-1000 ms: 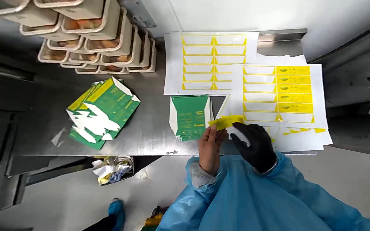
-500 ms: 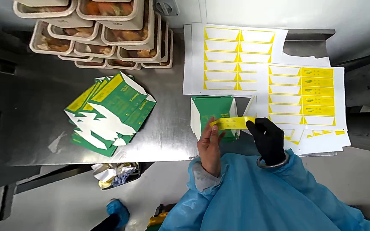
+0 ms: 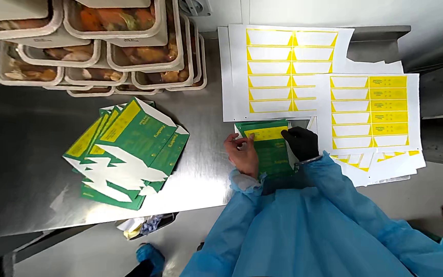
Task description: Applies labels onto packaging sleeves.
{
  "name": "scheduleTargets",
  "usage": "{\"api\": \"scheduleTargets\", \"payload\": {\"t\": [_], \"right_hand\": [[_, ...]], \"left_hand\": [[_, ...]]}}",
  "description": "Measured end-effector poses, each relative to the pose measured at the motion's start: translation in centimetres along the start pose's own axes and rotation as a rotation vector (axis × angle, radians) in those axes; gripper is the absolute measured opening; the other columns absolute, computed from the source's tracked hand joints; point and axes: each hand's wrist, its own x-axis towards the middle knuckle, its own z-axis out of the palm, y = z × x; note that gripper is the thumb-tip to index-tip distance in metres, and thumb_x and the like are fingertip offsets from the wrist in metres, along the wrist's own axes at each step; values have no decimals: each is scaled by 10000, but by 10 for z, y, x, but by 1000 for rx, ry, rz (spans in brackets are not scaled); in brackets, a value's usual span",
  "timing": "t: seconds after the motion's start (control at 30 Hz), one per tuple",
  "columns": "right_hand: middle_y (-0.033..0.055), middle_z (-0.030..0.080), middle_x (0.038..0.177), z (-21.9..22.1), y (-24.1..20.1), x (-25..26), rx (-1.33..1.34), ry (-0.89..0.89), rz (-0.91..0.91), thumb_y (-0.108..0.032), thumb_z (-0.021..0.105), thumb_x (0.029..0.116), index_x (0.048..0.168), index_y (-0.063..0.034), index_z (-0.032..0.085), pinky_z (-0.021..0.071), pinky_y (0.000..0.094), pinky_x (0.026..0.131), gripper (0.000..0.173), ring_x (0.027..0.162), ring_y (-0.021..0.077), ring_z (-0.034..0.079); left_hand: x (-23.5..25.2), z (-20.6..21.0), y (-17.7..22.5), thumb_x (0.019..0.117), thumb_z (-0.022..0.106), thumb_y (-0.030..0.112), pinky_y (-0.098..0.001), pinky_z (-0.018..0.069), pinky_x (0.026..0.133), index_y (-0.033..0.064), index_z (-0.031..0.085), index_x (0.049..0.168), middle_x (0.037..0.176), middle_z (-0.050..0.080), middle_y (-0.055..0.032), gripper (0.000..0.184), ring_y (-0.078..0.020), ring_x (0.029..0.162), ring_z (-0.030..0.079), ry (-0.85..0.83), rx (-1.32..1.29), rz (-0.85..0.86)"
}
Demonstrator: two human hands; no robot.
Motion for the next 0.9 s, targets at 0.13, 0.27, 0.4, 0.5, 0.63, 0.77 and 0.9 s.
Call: {"api": "scheduleTargets", "payload": {"t": [0.13, 0.27, 0.4, 0.5, 0.63, 0.77, 0.9], "right_hand": [[-3, 749, 809, 16, 9, 13, -24, -17, 21, -442, 709, 921, 891, -167, 790, 558, 475, 727, 288, 768, 180, 701], [21, 751, 821, 18, 9, 17, 6, -54, 90, -442, 714, 925, 914, -146, 783, 559, 488, 722, 304, 764, 183, 707], [10, 746, 818, 24, 10, 21, 30, -43, 120, -443, 721, 917, 912, -154, 775, 556, 488, 724, 294, 770, 180, 704], [20, 747, 813, 25, 7, 21, 21, -37, 126, -428, 742, 897, 903, -147, 774, 563, 495, 726, 283, 770, 188, 709], [98, 682, 838, 16, 2, 28, 1, -14, 221, -551, 868, 729, 902, -79, 694, 533, 550, 696, 532, 766, 283, 656], [169, 649, 1032, 15, -1, 29, -216, 62, -121, -503, 811, 810, 1034, -41, 674, 549, 530, 808, 531, 966, 351, 641], [174, 650, 1308, 33, -2, 9, -409, 18, -622, -185, 569, 1015, 1292, -71, 665, 502, 532, 1015, 315, 1243, 367, 604]], "left_hand": [[1, 15, -26, 908, 807, 286, -352, 557, 803, 116, 535, 1166, 938, 712, -6, 412, -140, 898, 670, 44, 13, 28], [3, 25, -26, 873, 837, 222, -334, 539, 807, 99, 552, 1080, 906, 686, -13, 373, -152, 893, 642, 131, 4, 63], [2, 28, -18, 888, 825, 249, -332, 533, 806, 95, 548, 1074, 910, 677, -15, 368, -158, 916, 634, 165, 146, 54], [1, 33, -14, 852, 853, 235, -334, 505, 862, 103, 528, 1077, 912, 678, -5, 416, -164, 963, 620, 217, 195, 36], [-1, 33, -5, 835, 871, 276, -391, 497, 903, 69, 481, 1210, 946, 710, -49, 580, -229, 1008, 629, 256, 245, -3], [-7, 28, -5, 846, 838, 426, -516, 483, 951, 79, 464, 1367, 1151, 657, -149, 730, -365, 1122, 573, 239, 373, 45], [-4, 10, -7, 841, 798, 536, -623, 416, 1042, 96, 408, 1510, 1532, 370, -276, 890, -500, 1344, 418, 215, 487, 155]]}}
